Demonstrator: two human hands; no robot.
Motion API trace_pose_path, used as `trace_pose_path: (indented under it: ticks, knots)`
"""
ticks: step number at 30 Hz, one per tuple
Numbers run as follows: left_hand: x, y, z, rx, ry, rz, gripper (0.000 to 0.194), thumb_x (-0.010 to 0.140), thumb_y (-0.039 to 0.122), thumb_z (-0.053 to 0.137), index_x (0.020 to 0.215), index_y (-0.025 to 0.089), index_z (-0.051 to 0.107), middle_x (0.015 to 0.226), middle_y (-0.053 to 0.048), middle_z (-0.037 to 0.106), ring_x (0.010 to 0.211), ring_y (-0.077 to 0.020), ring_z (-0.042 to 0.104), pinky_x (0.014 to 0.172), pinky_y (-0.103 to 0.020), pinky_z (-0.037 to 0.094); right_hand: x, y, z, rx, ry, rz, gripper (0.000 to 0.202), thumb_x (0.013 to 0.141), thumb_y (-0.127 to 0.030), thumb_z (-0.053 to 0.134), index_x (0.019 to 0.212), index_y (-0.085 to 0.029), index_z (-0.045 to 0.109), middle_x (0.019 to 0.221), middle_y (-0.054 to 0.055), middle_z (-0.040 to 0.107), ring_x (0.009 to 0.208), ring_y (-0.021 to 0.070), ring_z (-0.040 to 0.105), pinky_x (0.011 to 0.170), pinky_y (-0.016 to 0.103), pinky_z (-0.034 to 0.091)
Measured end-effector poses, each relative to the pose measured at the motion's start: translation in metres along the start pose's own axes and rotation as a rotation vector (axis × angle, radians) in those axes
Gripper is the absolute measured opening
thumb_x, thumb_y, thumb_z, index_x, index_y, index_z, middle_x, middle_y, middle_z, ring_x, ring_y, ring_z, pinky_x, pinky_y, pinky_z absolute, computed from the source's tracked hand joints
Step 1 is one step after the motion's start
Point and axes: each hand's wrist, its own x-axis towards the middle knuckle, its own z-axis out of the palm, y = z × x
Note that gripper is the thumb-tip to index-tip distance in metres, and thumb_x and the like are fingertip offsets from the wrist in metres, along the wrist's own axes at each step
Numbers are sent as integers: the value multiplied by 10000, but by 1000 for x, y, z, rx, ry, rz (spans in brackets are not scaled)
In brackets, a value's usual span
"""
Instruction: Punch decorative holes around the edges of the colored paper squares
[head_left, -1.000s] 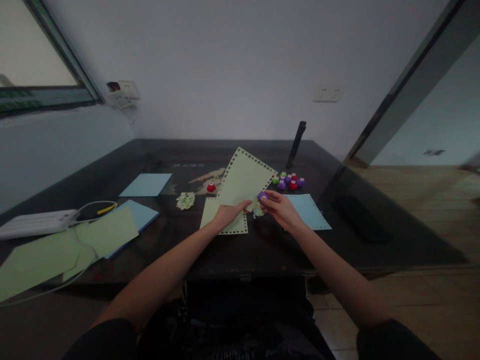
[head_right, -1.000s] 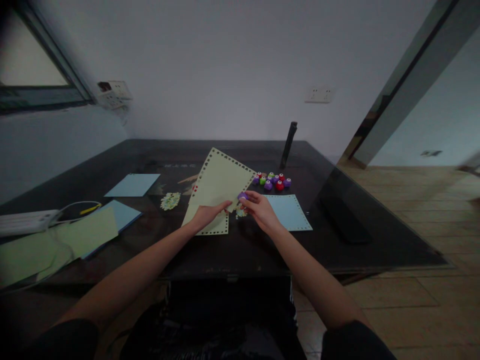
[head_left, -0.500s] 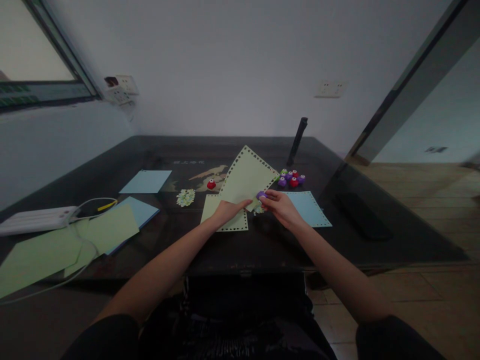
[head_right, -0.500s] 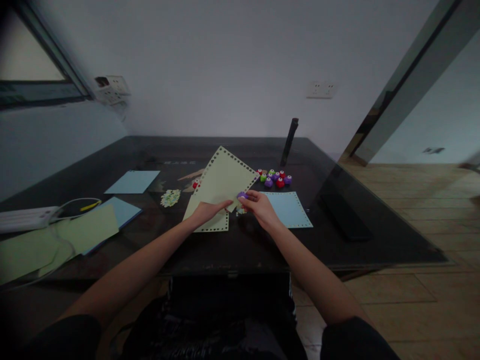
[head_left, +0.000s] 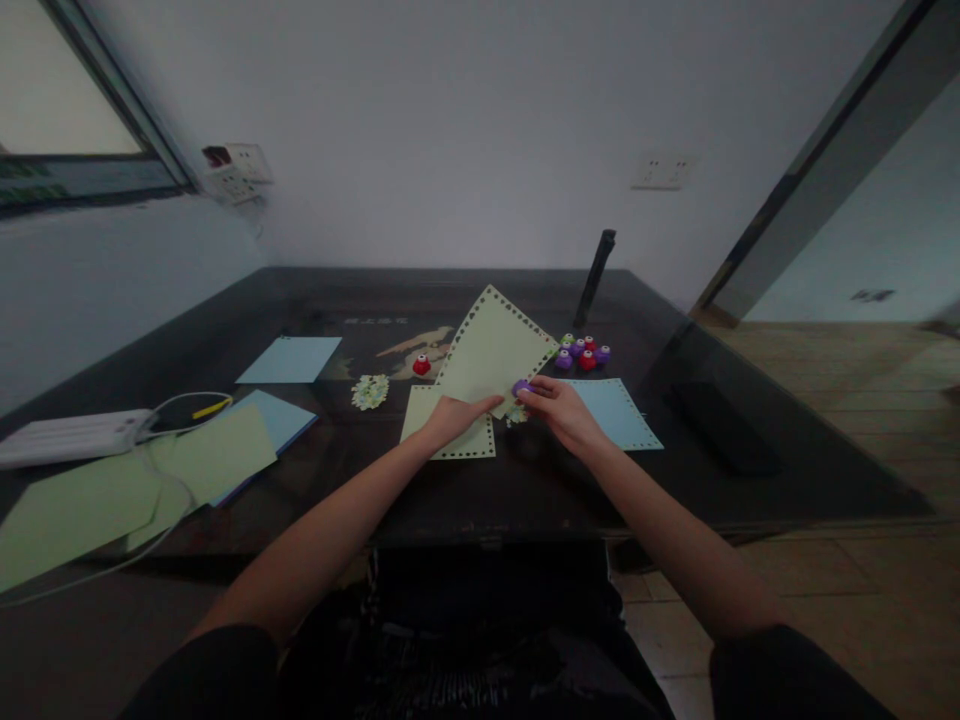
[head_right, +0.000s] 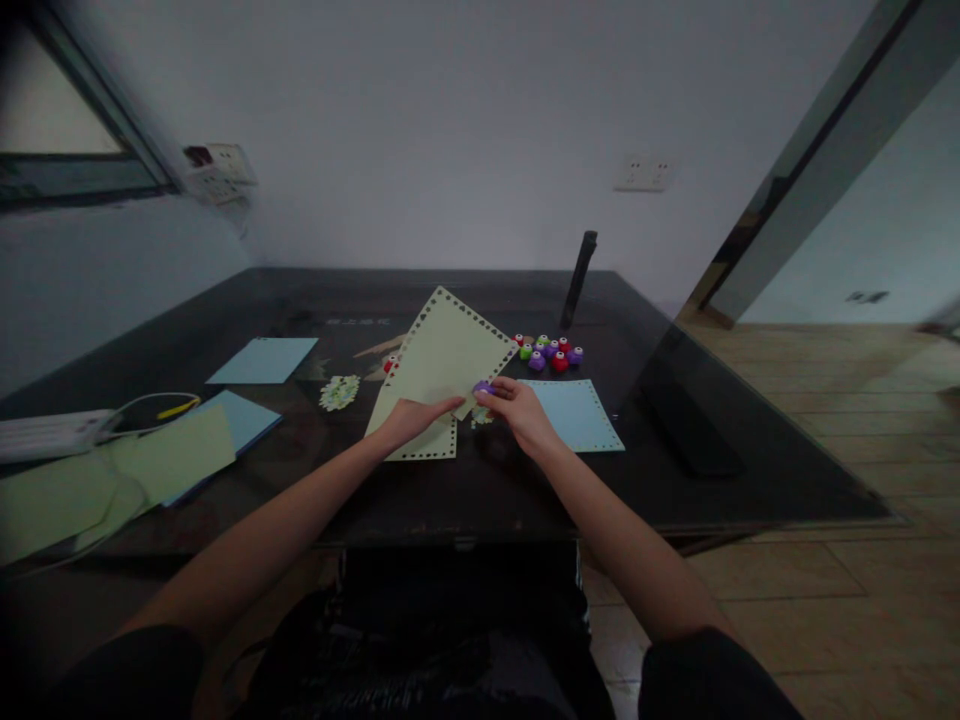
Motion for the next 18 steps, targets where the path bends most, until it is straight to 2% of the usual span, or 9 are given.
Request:
trace_pose_path:
  ticks: [5,10,18]
  knots:
    - [1,-1,0,-20,-35,15,585,717,316,655,1261,169,500,1238,-103,591,1257,-223,442,1083,-392,280,1,2,0,31,4,-3,373,478,-263,831,766,-183,608,747,-1,659,663,131,589,581,254,402]
    - [3,-7,1,-51,-30,-5,653,694,335,676,1286,144,476,1258,-134,571,1258,-242,439,1078,-418,289,0,1,1,30,7,-5,365,482,-272,833,760,-176,617,739,1,659,650,121,583,577,248,397]
    - [2,-5,2,-84,-24,-30,651,683,315,683,1276,133,486,1253,-142,573,1249,-247,448,1064,-417,311,-1,0,2,21,19,-10,369,459,-283,842,729,-175,615,727,8,656,650,130,578,574,257,388]
